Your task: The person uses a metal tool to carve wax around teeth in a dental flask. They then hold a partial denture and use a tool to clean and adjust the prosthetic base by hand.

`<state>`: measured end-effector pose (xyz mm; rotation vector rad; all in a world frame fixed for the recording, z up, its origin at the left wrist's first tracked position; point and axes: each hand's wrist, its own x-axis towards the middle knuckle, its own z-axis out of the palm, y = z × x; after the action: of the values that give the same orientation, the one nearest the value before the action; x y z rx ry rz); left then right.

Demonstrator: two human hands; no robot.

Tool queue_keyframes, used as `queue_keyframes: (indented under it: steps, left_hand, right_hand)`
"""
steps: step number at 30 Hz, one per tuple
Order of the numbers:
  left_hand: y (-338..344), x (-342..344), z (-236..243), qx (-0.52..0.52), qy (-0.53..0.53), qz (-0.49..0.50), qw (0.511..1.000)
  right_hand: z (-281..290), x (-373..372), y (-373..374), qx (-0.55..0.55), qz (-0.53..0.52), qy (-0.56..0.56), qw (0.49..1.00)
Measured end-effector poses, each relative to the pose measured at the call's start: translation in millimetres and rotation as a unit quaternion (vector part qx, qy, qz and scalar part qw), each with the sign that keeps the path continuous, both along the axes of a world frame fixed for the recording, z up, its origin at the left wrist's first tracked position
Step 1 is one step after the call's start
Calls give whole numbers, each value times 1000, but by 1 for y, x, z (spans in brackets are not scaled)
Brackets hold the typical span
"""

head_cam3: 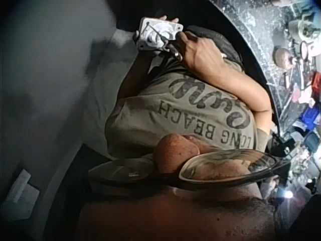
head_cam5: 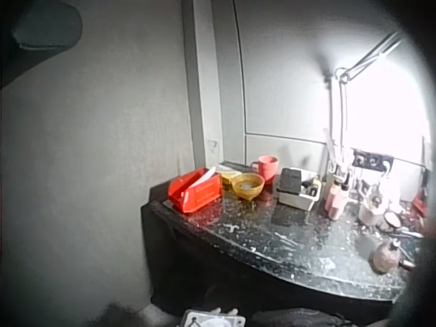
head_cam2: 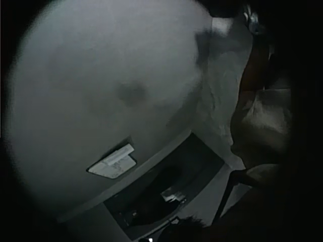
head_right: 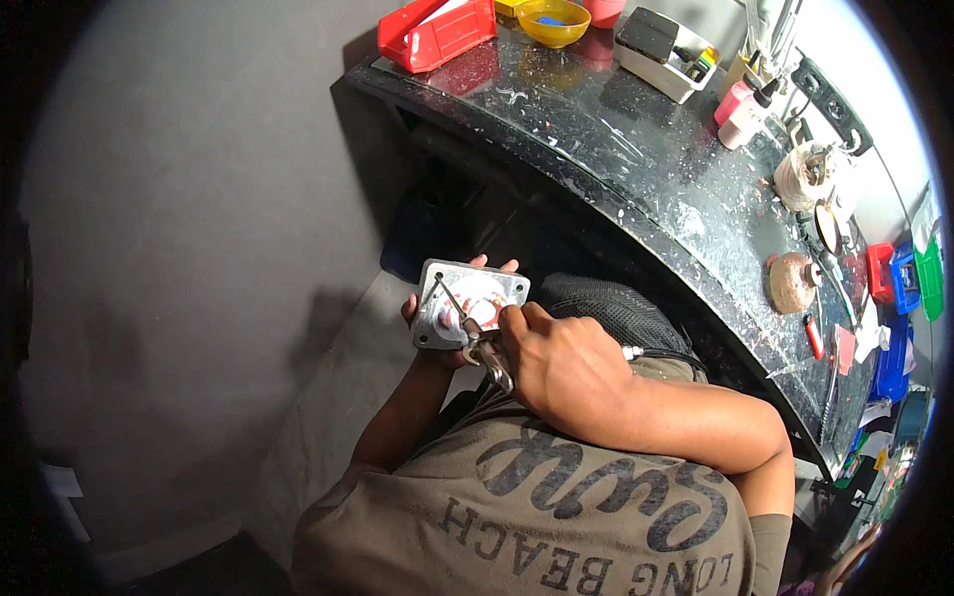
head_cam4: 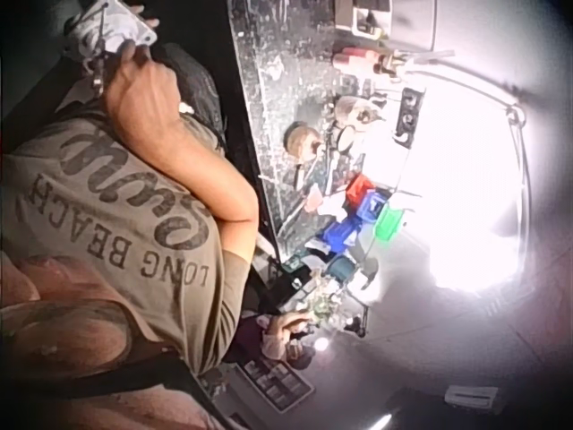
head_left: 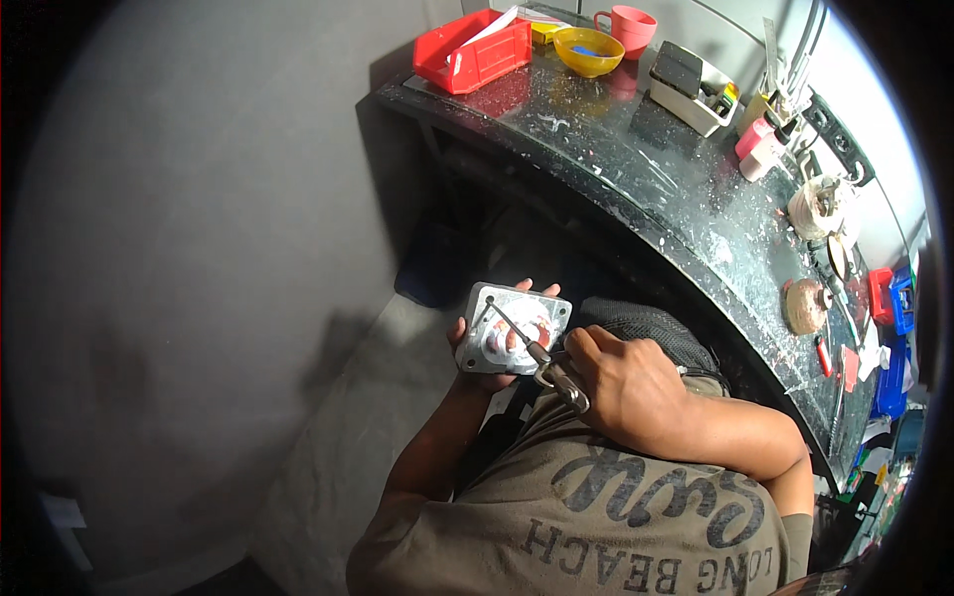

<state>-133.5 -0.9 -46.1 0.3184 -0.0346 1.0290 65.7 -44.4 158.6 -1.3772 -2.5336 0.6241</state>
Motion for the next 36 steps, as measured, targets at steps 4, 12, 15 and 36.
queue_keyframes:
  steps: [4,12,15,36]
  left_hand:
    - [-2,-5,-5,-8,30,8,999]
    - [7,-30,-11,18,88,47,995]
    - [2,-46,-20,-30,197,86,976]
    - [-11,-5,60,295,830,391,266]
  right_hand:
    - [-3,0,3,-12,-5,-3,1000]
    - [8,18,3,-16,-39,40,998]
    - [17,27,5,-31,-58,69,995]
    - [-9,22,12,-16,-103,-33,994]
